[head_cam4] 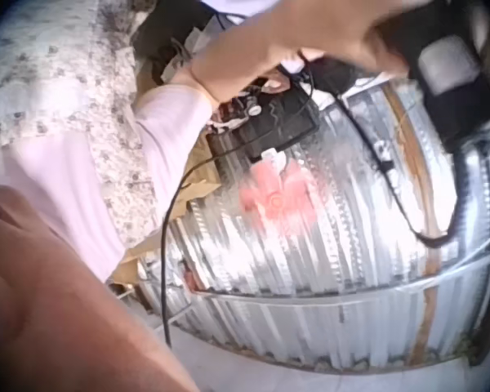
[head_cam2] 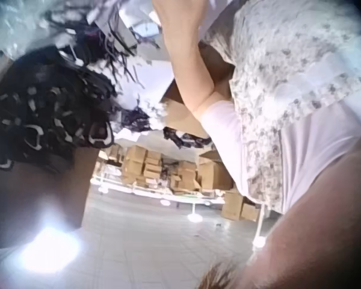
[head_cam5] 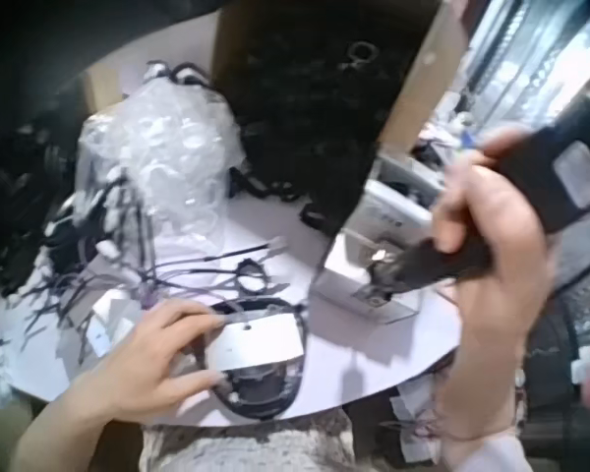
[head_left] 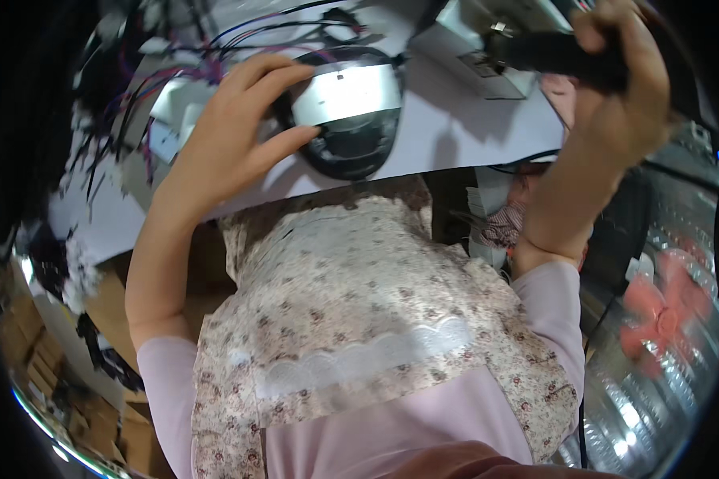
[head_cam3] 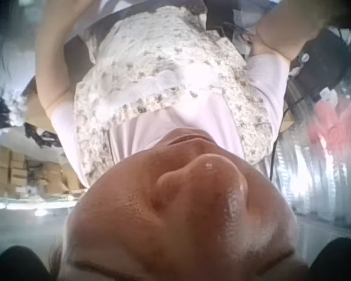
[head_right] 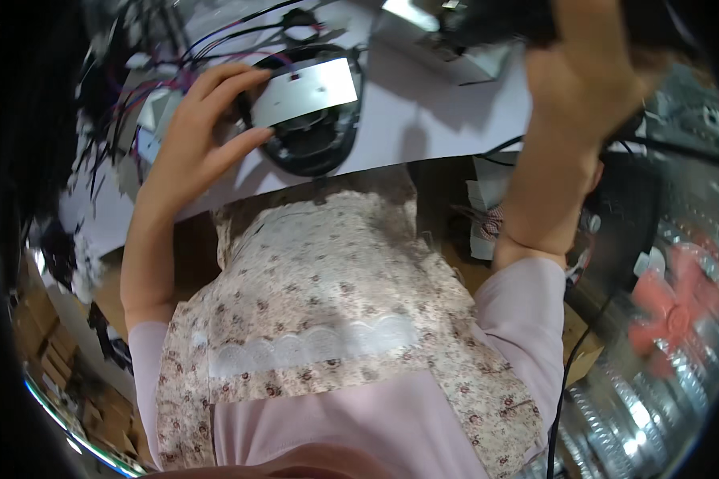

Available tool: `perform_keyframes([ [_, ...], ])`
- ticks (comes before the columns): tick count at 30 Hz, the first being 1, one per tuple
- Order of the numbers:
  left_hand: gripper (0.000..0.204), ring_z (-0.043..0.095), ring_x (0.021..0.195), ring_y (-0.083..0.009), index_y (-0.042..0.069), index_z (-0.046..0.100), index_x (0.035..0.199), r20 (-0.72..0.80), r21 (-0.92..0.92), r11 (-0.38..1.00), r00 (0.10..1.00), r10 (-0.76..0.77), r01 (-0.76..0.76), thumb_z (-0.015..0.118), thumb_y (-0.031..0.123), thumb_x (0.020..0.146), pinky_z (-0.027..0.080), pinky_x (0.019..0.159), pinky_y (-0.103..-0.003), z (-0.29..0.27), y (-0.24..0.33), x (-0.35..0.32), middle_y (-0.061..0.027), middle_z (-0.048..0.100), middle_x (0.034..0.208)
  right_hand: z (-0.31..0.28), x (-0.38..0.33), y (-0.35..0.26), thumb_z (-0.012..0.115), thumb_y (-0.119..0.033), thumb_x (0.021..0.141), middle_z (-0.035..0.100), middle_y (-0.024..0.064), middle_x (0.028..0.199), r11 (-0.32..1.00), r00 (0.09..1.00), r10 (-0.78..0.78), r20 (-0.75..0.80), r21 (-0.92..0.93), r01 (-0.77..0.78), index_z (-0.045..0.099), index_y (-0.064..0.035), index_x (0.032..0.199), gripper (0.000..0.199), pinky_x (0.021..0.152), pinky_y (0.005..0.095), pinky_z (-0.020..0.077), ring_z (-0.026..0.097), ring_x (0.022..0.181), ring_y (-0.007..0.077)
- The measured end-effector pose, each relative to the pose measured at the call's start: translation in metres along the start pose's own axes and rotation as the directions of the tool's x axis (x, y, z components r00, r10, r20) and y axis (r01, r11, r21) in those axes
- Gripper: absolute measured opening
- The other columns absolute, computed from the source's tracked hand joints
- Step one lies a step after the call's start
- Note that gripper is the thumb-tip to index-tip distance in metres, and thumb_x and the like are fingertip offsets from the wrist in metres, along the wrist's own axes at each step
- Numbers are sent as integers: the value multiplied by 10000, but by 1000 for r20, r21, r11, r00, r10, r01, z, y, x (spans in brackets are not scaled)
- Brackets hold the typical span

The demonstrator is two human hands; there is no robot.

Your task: Assembling the internal electronic and reflective components of a head-mounted mask using a heat-bonding tool.

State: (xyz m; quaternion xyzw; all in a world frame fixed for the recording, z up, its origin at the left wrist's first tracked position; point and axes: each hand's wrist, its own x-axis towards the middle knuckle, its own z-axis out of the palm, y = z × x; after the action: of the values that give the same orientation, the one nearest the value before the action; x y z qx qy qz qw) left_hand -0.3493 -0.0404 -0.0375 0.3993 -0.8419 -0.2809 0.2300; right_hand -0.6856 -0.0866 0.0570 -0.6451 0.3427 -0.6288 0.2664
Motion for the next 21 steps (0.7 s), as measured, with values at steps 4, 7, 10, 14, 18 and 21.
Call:
perform_keyframes([
  [4,514,585,1205,-334,68,632,1304,-58,13,1000,998,22,-21,782,198,830,488,1001,-400,12,-9,-4,-135,582,1318,-19,6,-11,565,-192,898,572,142,980,792,939,314,141,507,-341,578,79,999,290,811,378,393,494,782,177],
  [7,491,589,1163,-344,31,636,1258,-69,-40,998,996,54,-57,787,164,810,492,980,-407,10,-8,-2,-154,592,1257,-1,8,-5,576,-200,863,542,136,994,649,914,333,234,646,-402,524,54,970,280,819,378,375,483,784,172],
  [10,479,595,1087,-363,-44,633,1196,-56,-103,989,994,98,-103,780,179,798,489,945,-410,5,-6,4,-207,594,1159,50,1,0,572,-193,899,583,130,982,621,920,225,321,680,-389,540,21,1068,274,769,349,407,517,735,164],
  [14,479,580,1090,-368,-55,622,1193,-33,-124,989,997,73,-77,761,171,794,473,961,-424,4,-5,4,-215,579,1159,105,-20,4,572,-191,987,646,112,956,745,967,122,222,623,-237,566,-39,1223,280,629,264,476,581,633,143],
  [18,458,582,1073,-363,-41,629,1183,-57,-108,989,994,95,-101,760,168,797,470,954,-425,7,-7,2,-206,583,1149,118,-20,0,572,-192,1015,657,112,949,777,949,187,252,554,-300,567,-55,1252,274,597,237,512,605,614,137],
  [21,448,579,1069,-360,-32,633,1181,-36,-120,992,998,42,-46,759,169,801,465,955,-421,-2,10,4,-198,584,1139,118,-21,8,569,-193,1018,654,120,945,779,939,242,245,527,-339,560,-44,1252,277,597,234,512,599,618,135],
])
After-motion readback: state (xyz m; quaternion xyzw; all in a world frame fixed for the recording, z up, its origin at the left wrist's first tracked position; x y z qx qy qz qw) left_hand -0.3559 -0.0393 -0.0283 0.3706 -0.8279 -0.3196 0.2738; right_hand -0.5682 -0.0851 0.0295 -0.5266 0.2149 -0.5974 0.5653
